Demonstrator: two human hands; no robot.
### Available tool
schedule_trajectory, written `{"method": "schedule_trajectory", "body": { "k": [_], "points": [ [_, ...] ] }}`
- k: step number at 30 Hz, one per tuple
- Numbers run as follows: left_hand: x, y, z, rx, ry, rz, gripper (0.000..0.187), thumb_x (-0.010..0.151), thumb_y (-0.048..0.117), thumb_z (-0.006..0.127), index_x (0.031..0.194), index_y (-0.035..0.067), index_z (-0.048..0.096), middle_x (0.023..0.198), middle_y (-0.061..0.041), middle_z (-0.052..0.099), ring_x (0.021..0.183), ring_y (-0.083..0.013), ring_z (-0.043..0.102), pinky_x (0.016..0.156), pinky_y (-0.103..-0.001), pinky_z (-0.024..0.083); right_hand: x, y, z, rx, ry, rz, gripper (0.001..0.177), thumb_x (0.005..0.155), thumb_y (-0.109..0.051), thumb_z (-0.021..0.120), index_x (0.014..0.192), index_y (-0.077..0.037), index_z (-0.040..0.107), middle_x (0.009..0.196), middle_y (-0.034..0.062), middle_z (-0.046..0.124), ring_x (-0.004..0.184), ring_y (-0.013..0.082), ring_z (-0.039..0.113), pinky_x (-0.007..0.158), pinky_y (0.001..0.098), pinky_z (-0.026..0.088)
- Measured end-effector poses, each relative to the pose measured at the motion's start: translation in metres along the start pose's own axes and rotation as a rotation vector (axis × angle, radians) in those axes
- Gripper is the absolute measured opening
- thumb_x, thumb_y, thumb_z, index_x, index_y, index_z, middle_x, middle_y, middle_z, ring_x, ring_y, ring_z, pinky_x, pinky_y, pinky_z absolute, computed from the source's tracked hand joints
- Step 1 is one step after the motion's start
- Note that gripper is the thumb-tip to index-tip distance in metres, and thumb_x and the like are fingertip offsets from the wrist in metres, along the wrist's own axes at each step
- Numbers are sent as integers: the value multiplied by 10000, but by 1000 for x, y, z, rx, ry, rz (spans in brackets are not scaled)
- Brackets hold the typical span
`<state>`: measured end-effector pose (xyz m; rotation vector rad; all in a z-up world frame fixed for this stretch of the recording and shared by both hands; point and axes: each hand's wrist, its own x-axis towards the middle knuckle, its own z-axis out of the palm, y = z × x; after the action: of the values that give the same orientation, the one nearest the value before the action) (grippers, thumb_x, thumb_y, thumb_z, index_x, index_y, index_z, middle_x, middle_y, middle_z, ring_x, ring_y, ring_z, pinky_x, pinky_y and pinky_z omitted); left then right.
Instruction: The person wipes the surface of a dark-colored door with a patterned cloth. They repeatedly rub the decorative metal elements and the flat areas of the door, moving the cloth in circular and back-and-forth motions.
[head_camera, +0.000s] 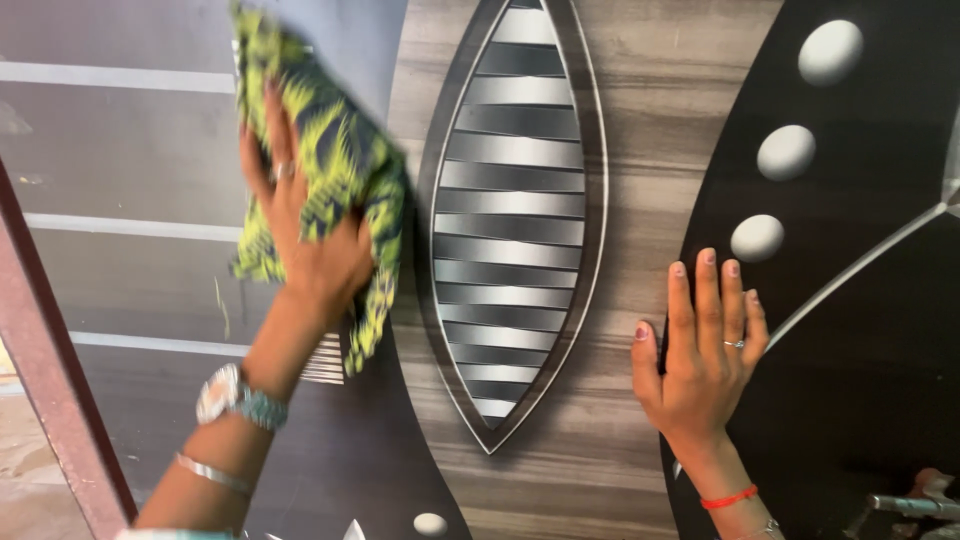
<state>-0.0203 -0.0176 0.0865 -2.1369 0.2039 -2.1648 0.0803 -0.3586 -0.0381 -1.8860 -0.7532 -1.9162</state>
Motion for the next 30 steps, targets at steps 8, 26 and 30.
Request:
{"method": "schedule_trajectory", "body": {
  "k": [8,26,30],
  "points": [
    [33,26,0,168,-339,442,762,895,602,468,1392,42,608,1683,-171,229,1576,-281,127,1253,-542,72,2,-2,-4,-5,6,5,528,1046,-281,530,1500,-11,549,1616,191,453,1544,349,345,1257,518,198],
    [-158,81,47,-313,-596,1127,674,1035,485,319,1639,192,258,1724,13,228,1587,-153,153,1288,-458,44,5,-2,-13,58,-2,1,536,1032,-280,523,1513,-44,518,1617,171,430,1541,329,331,1257,522,194],
    [-116,79,64,-740,-547,923,600,1064,468,386,1624,252,361,1727,55,313,1579,-91,278,1307,-385,184,5,0,-16,149,-1,19,524,1031,-247,494,1507,-30,506,1604,162,455,1541,328,345,1268,520,186]
  ]
}}
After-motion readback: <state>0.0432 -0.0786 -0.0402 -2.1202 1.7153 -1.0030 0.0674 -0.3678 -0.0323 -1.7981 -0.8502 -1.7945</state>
